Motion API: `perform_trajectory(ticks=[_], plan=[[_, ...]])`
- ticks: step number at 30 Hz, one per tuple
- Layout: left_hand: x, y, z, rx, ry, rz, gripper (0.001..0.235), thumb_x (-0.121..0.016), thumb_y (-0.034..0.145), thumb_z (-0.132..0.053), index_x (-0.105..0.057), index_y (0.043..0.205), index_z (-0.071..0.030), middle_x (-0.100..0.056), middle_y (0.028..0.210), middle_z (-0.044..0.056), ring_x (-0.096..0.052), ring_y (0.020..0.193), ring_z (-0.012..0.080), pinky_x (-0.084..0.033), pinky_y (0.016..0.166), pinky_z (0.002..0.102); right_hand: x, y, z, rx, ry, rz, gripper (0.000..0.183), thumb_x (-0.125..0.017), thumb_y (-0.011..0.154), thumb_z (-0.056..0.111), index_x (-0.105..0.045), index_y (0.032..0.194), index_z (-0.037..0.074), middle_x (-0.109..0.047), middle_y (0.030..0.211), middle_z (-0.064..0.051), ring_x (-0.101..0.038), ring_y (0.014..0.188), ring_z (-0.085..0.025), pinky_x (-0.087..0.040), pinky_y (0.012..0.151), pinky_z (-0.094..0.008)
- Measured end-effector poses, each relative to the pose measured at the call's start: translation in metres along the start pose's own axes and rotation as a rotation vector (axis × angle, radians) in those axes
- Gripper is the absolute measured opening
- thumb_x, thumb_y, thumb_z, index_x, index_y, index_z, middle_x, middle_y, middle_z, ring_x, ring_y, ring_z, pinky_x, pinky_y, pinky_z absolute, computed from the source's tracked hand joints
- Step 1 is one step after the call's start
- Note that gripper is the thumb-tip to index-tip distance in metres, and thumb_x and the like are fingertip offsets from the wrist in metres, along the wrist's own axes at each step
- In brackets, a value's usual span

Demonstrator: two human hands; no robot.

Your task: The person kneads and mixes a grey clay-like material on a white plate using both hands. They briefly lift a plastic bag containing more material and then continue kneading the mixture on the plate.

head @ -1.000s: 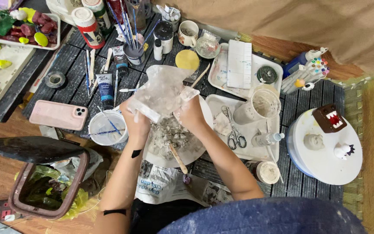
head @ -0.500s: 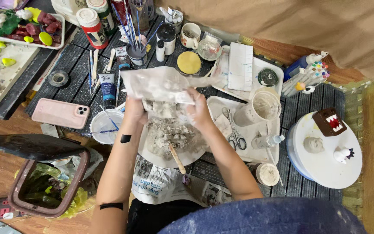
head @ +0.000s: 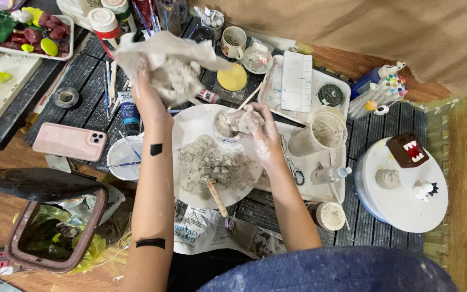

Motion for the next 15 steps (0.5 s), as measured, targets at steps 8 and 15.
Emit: perform_trajectory(ticks=[8, 15], plan=[[0.024, 0.044, 0.058, -0.131, 0.384, -0.098, 0.049, -0.057, 0.101, -0.036, -0.068, 0.125, 0.005, -0.077, 0.112, 0.015, -0.072, 0.096, 0.0193, -0.057, 0.082, 0.034, -0.015, -0.043, -0.019, 0.181, -0.144, 0.161, 0.031, -0.060, 0.106, 0.006, -0.056, 0.135, -0.001, -0.067, 0.115, -0.013, -0.069, 0.102, -0.018, -0.060, 0.090, -0.030], [0.033, 0.055, 0.105, 0.045, 0.072, -0.174, 0.055, -0.070, 0.093, -0.040, -0.059, 0.128, 0.002, -0.071, 0.115, 0.014, -0.071, 0.096, 0.0203, -0.059, 0.081, 0.035, -0.013, -0.060, -0.049, -0.005, -0.382, 0.135, 0.024, -0.059, 0.100, 0.006, -0.056, 0.123, 0.007, -0.067, 0.102, -0.007, -0.066, 0.083, -0.011, -0.060, 0.069, -0.024]])
Point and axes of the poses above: each hand's wrist, its own y-axis towards the middle knuckle, its own x-axis out of the back of the hand, z = x × y, the point moved 6 cm from there along y, towards the middle knuckle
